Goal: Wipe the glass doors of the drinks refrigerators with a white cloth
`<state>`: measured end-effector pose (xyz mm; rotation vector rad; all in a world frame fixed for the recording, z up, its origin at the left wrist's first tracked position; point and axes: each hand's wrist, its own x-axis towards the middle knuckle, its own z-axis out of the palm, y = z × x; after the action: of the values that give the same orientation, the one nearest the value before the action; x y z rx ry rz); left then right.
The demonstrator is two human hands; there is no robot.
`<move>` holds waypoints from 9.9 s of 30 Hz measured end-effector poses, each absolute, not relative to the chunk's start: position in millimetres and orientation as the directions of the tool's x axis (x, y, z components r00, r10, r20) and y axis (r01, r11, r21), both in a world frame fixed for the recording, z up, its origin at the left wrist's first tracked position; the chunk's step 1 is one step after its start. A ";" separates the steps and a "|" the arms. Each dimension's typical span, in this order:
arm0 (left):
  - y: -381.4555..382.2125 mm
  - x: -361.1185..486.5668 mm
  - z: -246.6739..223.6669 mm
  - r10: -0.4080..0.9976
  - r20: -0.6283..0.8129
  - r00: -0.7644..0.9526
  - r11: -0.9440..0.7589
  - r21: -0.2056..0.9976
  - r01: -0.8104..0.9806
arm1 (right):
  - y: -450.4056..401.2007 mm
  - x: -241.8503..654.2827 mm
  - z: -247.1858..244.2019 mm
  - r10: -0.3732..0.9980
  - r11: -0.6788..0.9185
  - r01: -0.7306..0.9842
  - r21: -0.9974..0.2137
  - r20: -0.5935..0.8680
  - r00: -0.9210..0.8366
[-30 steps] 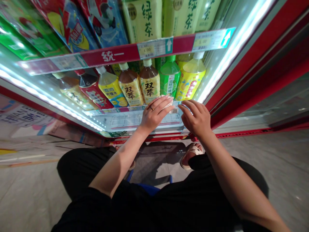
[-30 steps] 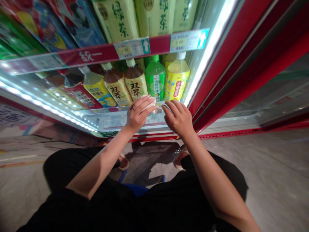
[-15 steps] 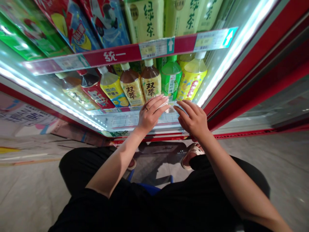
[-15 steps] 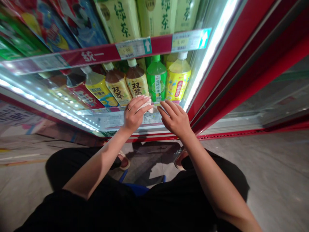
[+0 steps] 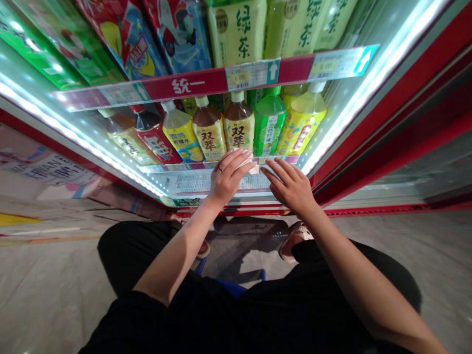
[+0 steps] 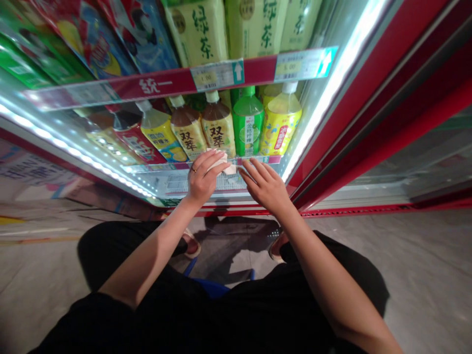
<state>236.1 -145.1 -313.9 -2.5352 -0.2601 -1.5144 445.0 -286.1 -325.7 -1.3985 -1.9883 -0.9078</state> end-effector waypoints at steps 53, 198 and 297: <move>-138.9 219.3 -338.2 0.037 0.912 0.409 -0.944 -0.103 0.315 | -283.9 441.5 -321.3 0.676 0.279 0.951 0.133 0.676 -0.293; -142.4 211.1 -335.5 0.057 0.897 0.439 -0.918 -0.126 0.376 | -279.2 436.4 -318.9 0.588 0.266 0.923 0.278 0.712 -0.384; -62.1 106.5 -302.2 -0.208 0.483 0.851 -0.936 -0.350 -0.030 | -226.6 234.4 -342.8 0.571 -0.055 0.897 -0.438 0.723 0.388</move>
<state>106.5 -62.1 -302.2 -2.6956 0.1785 -0.7566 234.4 -226.6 -342.8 -1.7412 -1.2929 -0.4518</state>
